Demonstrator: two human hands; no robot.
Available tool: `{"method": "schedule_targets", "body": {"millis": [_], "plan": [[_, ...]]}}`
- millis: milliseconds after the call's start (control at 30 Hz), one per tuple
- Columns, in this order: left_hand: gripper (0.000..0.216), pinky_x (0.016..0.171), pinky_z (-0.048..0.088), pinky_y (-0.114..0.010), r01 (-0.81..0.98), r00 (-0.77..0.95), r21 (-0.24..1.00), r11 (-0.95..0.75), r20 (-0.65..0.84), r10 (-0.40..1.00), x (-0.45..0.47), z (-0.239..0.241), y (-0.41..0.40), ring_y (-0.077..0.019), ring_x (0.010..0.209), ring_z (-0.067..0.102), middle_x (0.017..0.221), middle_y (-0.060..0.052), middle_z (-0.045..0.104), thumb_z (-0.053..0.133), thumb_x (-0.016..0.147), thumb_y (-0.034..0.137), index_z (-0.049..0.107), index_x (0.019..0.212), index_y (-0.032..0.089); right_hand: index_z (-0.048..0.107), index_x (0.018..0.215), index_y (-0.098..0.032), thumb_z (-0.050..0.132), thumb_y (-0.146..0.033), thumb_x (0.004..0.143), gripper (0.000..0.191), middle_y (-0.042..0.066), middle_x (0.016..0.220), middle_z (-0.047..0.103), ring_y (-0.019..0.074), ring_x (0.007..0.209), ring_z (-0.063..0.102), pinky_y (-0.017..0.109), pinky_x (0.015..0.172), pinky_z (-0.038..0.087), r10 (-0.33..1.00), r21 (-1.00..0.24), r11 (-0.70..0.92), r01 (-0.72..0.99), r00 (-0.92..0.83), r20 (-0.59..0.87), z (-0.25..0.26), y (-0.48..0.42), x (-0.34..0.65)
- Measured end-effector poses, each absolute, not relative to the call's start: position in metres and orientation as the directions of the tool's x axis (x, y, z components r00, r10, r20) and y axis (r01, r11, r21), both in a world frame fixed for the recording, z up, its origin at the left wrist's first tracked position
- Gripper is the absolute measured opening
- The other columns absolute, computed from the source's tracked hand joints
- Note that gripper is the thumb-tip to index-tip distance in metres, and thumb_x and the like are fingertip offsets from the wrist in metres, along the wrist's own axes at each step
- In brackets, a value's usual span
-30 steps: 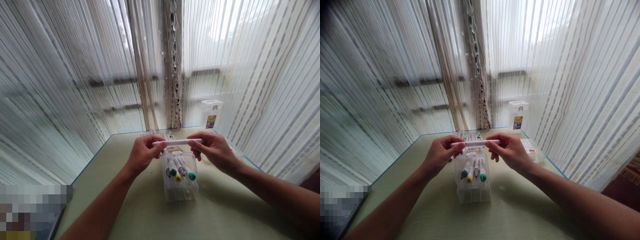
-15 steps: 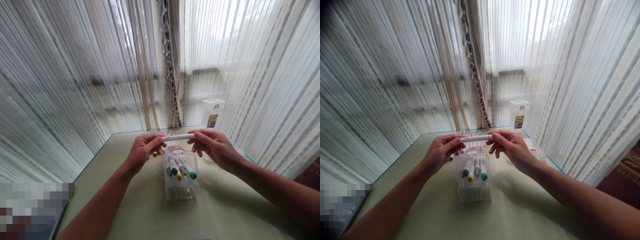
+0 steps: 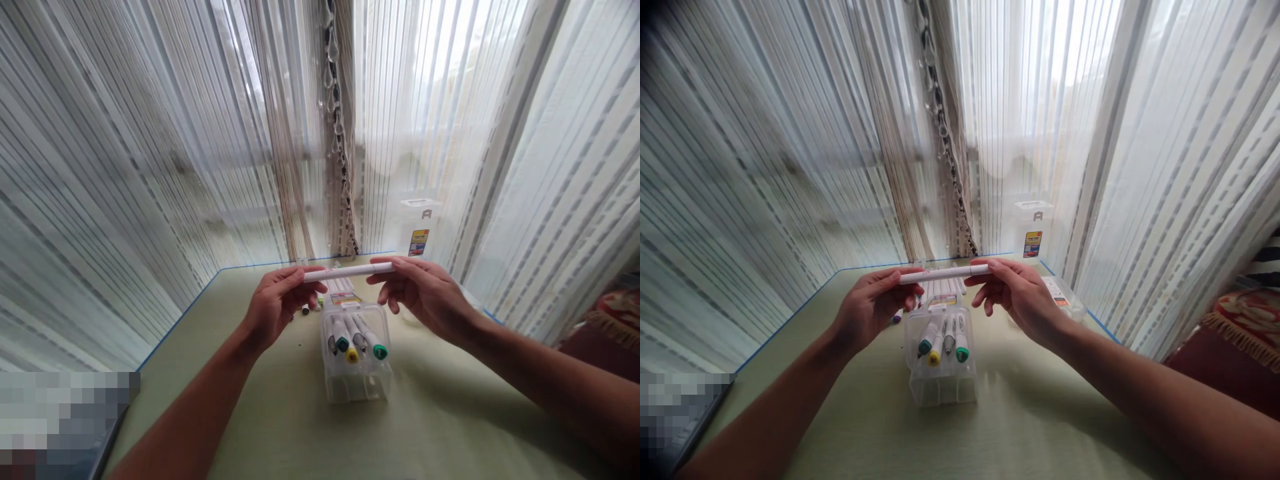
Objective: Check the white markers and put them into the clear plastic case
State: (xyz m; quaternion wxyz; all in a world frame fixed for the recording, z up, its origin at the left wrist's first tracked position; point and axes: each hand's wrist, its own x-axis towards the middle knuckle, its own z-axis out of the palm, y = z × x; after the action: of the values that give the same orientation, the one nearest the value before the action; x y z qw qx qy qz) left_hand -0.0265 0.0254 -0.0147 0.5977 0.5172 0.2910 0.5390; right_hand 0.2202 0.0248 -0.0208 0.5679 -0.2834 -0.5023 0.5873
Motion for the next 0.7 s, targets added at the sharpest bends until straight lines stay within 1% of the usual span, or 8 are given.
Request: {"method": "schedule_targets", "body": {"millis": [133,267,367,533,700], "plan": [[0.027,0.058,0.048,-0.025,-0.299,0.245,0.941,-0.157,0.235,0.941,-0.0264,-0.0147,0.0245,-0.0134,0.058,0.062,0.077,-0.012,0.076,0.069,0.084,0.03,0.079,0.1,0.01,0.076,0.095,-0.012,0.079,-0.041,0.08,0.033,0.012,0.081,0.078,0.0168,0.054,0.069,0.023,0.043,0.05,0.954,-0.92,0.175,-0.35,-0.173,0.247,-0.023,0.0271,0.2201],[0.026,0.055,0.046,-0.022,-0.102,0.21,0.963,-0.25,0.266,0.941,-0.0247,-0.0172,0.0241,-0.0105,0.057,0.059,0.076,-0.008,0.075,0.072,0.084,0.031,0.079,0.1,0.012,0.077,0.091,-0.013,0.084,-0.038,0.078,0.03,0.009,0.076,0.076,0.0144,0.053,0.067,0.022,0.043,0.05,0.939,-0.932,0.247,-0.266,-0.173,0.298,-0.0276,0.0301,0.2217],[0.028,0.054,0.044,-0.02,0.015,0.204,0.956,-0.293,0.284,0.937,-0.0222,-0.018,0.0231,-0.0093,0.056,0.056,0.068,-0.005,0.072,0.08,0.078,0.033,0.079,0.096,0.011,0.077,0.09,-0.013,0.087,-0.036,0.075,0.029,0.007,0.073,0.075,0.0135,0.053,0.067,0.021,0.043,0.05,0.927,-0.935,0.275,-0.222,-0.196,0.319,-0.0305,0.0312,0.2232],[0.033,0.047,0.04,-0.02,0.101,0.182,0.945,-0.31,0.289,0.94,-0.0197,-0.016,0.0211,-0.0086,0.051,0.052,0.061,-0.001,0.065,0.085,0.071,0.036,0.079,0.091,0.011,0.077,0.087,-0.012,0.088,-0.038,0.073,0.031,0.008,0.068,0.075,0.0157,0.052,0.069,0.022,0.04,0.051,0.928,-0.948,0.266,-0.173,-0.218,0.3,-0.0292,0.0288,0.2223],[0.032,0.05,0.043,-0.021,0.15,0.18,0.921,-0.36,0.333,0.926,-0.0204,-0.0184,0.0244,-0.0105,0.055,0.055,0.063,-0.002,0.066,0.083,0.074,0.037,0.08,0.091,0.011,0.075,0.078,-0.013,0.088,-0.042,0.071,0.032,0.006,0.063,0.074,0.0146,0.047,0.067,0.022,0.04,0.054,0.921,-0.949,0.296,-0.106,-0.231,0.313,-0.0234,0.0255,0.22]]}}
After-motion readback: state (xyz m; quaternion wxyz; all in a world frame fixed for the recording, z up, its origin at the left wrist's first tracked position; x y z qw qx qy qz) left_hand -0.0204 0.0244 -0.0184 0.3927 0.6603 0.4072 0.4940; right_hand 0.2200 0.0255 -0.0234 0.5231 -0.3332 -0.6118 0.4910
